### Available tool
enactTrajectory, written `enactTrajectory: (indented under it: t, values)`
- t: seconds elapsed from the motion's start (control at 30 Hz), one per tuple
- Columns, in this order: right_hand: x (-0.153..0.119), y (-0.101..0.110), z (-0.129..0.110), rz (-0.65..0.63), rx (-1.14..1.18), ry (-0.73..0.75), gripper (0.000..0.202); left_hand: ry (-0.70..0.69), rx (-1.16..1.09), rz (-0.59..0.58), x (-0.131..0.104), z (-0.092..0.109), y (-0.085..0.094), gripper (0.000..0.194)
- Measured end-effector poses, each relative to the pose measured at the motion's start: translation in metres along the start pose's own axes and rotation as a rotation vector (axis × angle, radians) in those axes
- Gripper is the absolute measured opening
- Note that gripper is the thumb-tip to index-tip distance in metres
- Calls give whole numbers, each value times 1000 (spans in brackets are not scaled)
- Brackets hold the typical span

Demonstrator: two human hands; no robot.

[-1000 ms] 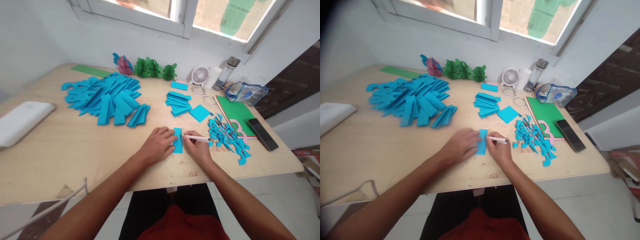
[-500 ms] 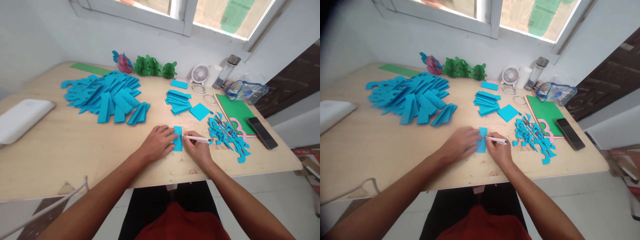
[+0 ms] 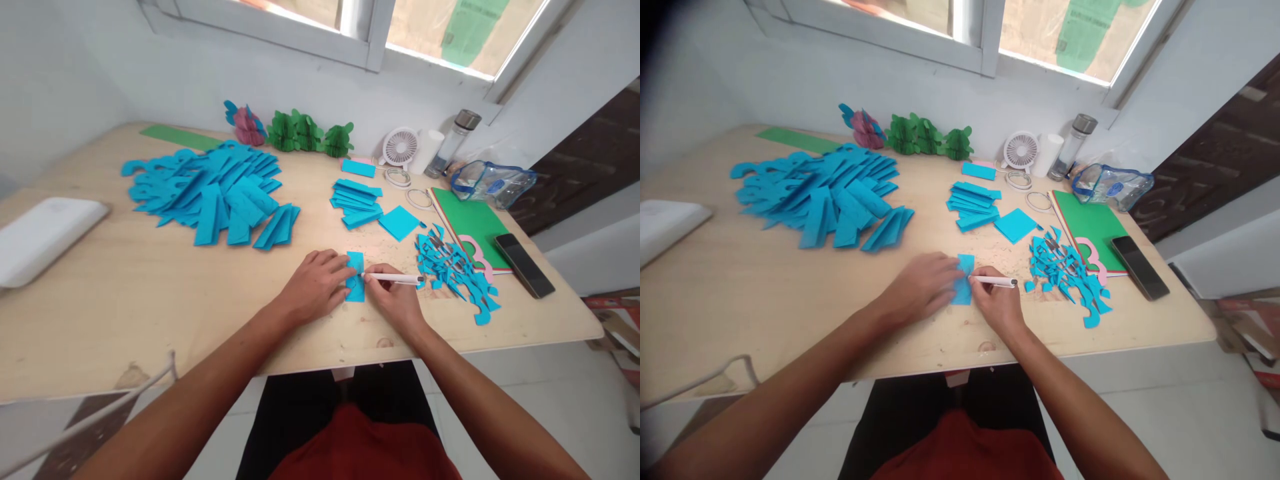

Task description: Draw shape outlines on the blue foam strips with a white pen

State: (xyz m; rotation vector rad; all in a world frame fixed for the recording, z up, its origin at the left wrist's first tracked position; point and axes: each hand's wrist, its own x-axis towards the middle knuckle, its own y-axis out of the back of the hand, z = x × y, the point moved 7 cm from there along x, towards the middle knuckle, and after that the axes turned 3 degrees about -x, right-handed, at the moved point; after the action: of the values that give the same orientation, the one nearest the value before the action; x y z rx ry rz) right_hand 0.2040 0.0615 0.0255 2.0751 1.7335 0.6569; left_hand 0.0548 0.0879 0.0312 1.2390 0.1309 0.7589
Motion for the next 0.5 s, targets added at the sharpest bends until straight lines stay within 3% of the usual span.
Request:
enactTrajectory:
  t: [0.5]
  values:
    - [6, 4, 3, 60, -36, -4, 19, -6, 8, -10, 0, 0, -1, 30]
